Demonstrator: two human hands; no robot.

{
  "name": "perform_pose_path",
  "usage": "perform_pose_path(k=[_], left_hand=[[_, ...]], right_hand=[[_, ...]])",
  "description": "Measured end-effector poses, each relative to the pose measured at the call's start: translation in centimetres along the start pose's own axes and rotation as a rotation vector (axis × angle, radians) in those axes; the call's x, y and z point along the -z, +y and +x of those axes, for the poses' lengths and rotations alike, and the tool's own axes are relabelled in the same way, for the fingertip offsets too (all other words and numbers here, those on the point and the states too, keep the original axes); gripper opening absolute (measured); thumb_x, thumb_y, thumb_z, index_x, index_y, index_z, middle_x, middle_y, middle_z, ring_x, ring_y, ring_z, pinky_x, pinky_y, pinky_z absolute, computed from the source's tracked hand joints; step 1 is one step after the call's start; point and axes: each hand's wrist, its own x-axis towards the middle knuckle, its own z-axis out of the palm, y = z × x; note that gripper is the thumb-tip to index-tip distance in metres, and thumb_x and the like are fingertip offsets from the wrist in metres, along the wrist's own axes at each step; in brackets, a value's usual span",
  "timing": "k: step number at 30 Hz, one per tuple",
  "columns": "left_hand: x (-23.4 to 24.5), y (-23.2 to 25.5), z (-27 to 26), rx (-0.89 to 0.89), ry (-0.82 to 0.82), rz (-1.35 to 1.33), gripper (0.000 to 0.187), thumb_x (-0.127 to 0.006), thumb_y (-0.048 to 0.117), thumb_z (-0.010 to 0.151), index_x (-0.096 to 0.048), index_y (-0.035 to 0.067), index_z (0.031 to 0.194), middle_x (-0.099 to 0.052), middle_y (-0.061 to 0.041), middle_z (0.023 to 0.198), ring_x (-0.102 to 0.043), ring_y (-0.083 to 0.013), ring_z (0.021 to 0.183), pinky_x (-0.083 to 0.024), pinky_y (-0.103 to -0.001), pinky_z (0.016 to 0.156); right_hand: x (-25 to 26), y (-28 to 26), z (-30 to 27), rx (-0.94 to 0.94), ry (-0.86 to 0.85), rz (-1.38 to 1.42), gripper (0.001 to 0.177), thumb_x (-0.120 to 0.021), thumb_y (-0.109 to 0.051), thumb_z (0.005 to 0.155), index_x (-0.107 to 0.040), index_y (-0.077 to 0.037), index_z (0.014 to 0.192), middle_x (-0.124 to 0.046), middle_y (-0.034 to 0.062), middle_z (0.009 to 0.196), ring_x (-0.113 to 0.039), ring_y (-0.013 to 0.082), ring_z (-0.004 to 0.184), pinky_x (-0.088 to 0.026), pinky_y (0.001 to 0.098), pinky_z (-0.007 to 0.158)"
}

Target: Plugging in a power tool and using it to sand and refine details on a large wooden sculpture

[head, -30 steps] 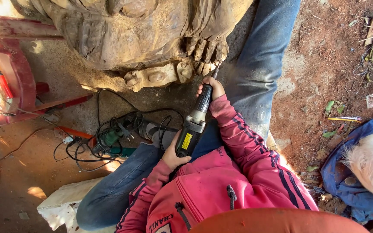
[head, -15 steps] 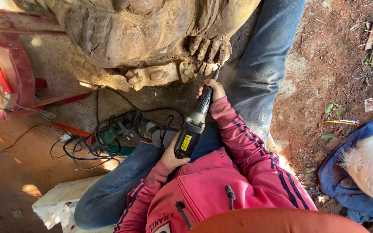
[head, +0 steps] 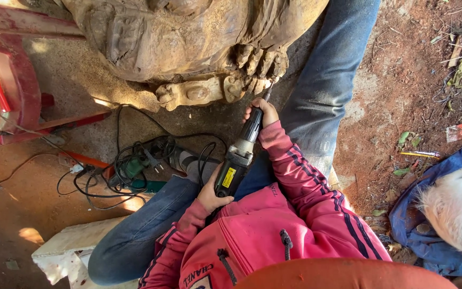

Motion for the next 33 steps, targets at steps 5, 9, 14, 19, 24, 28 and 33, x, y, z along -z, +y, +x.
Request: perform_pose_path(k=[5, 9, 14, 19, 24, 28, 33], left_hand=[[-0.1, 0.9, -0.3, -0.015, 0.012, 0.005, 0.123, -0.094, 0.026, 0.059, -0.026, 0.021, 0.162, -0.052, -0.020, 0.147, -0.053, -0.0340, 0.133, -0.045, -0.041, 0.111], [0.0, 0.7, -0.2, -0.003, 0.019, 0.034, 0.124, -0.094, 0.026, 0.059, -0.025, 0.021, 0.162, -0.052, -0.021, 0.147, -0.052, -0.0355, 0.133, -0.045, -0.042, 0.112], [-0.1, 1.4, -0.1, 0.050, 0.014, 0.047, 0.124, -0.094, 0.026, 0.058, -0.026, 0.024, 0.162, -0.053, -0.020, 0.146, -0.053, -0.0356, 0.133, -0.045, -0.041, 0.112], [0.1, 1.3, -0.1, 0.049, 0.009, 0.021, 0.124, -0.094, 0.027, 0.058, -0.027, 0.027, 0.162, -0.055, -0.017, 0.146, -0.054, -0.0318, 0.132, -0.046, -0.039, 0.110], [0.1, 0.5, 0.0, 0.028, -0.003, -0.008, 0.124, -0.094, 0.026, 0.059, -0.026, 0.023, 0.162, -0.052, -0.019, 0.148, -0.052, -0.0332, 0.134, -0.044, -0.041, 0.112], [0.2, -0.3, -0.2, 0.014, 0.000, -0.025, 0.124, -0.095, 0.024, 0.060, -0.025, 0.021, 0.163, -0.049, -0.019, 0.150, -0.049, -0.0333, 0.136, -0.042, -0.042, 0.113], [0.2, 0.1, -0.4, 0.002, 0.005, -0.033, 0.124, -0.094, 0.023, 0.060, -0.024, 0.019, 0.163, -0.050, -0.020, 0.149, -0.050, -0.0332, 0.135, -0.043, -0.041, 0.113]], right_hand=[[-0.1, 0.2, 0.1, -0.004, 0.011, -0.014, 0.014, -0.065, -0.014, 0.079, -0.057, -0.004, 0.082, -0.059, 0.0131, 0.065, -0.063, 0.0227, 0.054, -0.061, 0.0417, 0.056], [-0.2, 0.2, 0.2, -0.002, 0.017, -0.015, 0.013, -0.065, -0.014, 0.079, -0.057, -0.004, 0.082, -0.059, 0.0137, 0.065, -0.064, 0.0232, 0.054, -0.061, 0.0422, 0.056], [-0.5, 0.1, 0.0, -0.001, 0.023, -0.018, 0.013, -0.065, -0.014, 0.079, -0.057, -0.004, 0.082, -0.060, 0.0124, 0.064, -0.064, 0.0219, 0.053, -0.062, 0.0414, 0.055], [-0.3, 0.1, 0.2, -0.020, 0.029, -0.020, 0.013, -0.066, -0.014, 0.080, -0.058, -0.004, 0.083, -0.061, 0.0137, 0.066, -0.065, 0.0234, 0.054, -0.063, 0.0426, 0.057], [-0.1, 0.7, 0.7, -0.012, 0.032, -0.001, 0.013, -0.066, -0.013, 0.080, -0.058, -0.003, 0.083, -0.060, 0.0140, 0.065, -0.065, 0.0234, 0.053, -0.063, 0.0431, 0.055], [-0.4, 0.5, 0.4, -0.033, 0.033, -0.011, 0.013, -0.066, -0.014, 0.080, -0.058, -0.004, 0.082, -0.060, 0.0130, 0.065, -0.065, 0.0224, 0.053, -0.062, 0.0418, 0.056], [-0.9, 0.4, 0.0, -0.025, 0.029, 0.000, 0.013, -0.065, -0.013, 0.079, -0.057, -0.003, 0.083, -0.060, 0.0122, 0.064, -0.065, 0.0216, 0.052, -0.062, 0.0404, 0.055]])
